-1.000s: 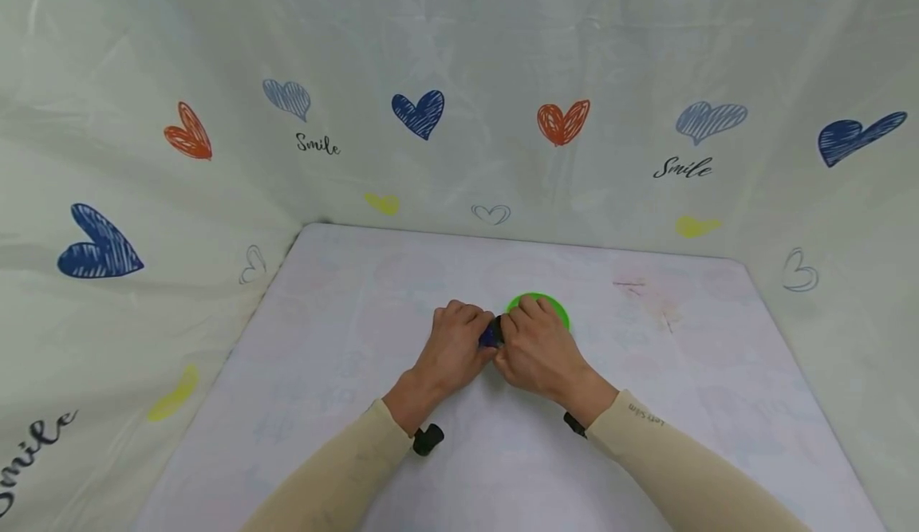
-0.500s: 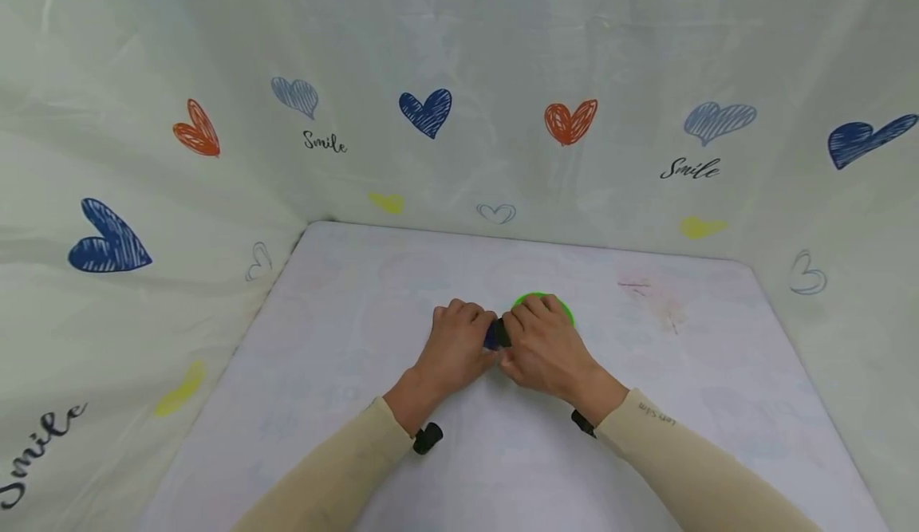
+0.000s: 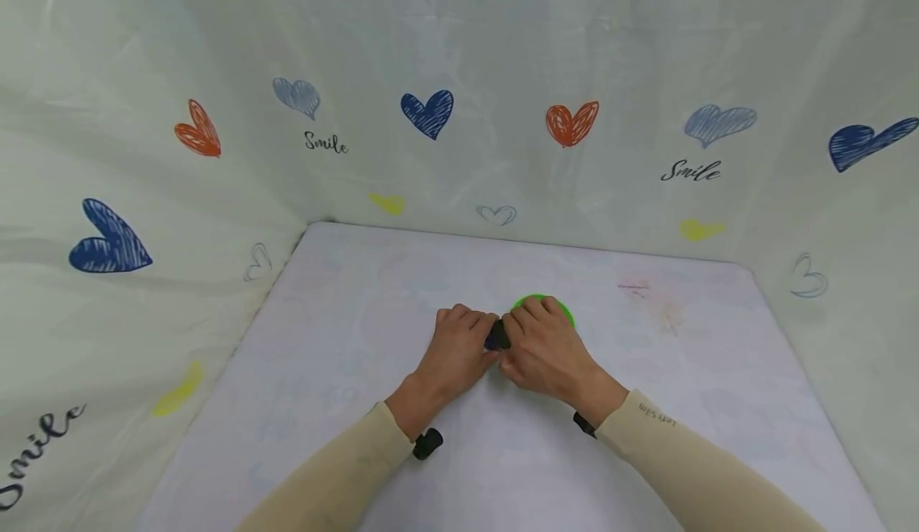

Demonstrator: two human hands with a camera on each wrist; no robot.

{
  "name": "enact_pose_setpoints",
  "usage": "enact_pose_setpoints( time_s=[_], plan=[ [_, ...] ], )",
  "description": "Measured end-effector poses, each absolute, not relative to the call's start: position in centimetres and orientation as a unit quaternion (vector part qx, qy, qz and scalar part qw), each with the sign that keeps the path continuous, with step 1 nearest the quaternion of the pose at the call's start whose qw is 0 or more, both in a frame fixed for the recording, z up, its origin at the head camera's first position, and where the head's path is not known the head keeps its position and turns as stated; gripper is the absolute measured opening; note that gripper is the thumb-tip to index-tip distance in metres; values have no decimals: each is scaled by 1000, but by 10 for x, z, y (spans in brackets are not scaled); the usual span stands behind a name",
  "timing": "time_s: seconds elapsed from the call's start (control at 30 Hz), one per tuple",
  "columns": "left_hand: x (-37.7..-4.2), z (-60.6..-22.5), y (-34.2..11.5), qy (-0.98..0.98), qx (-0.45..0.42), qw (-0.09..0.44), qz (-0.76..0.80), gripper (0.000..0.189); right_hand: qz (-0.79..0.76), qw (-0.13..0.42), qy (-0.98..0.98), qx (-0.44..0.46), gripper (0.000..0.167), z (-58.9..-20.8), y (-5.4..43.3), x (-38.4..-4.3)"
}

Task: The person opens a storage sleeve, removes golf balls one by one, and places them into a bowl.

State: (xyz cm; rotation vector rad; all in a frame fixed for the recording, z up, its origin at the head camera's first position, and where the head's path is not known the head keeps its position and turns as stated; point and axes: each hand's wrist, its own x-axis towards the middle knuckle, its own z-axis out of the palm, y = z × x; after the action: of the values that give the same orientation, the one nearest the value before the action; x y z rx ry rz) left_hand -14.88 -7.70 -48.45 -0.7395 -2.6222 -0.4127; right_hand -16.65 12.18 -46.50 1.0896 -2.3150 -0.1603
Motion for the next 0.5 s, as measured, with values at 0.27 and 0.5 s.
enact_pose_setpoints(
  time_s=[0.27,0.5],
  plan=[
    [-149,-478,-79,-940,-267,137,-163,50,-64,283,-862,417,30,-467,118,-170],
    [-151,-474,-81,-951,-255,117,-129,52,-55,273,-868,410,29,-465,116,-170]
  ],
)
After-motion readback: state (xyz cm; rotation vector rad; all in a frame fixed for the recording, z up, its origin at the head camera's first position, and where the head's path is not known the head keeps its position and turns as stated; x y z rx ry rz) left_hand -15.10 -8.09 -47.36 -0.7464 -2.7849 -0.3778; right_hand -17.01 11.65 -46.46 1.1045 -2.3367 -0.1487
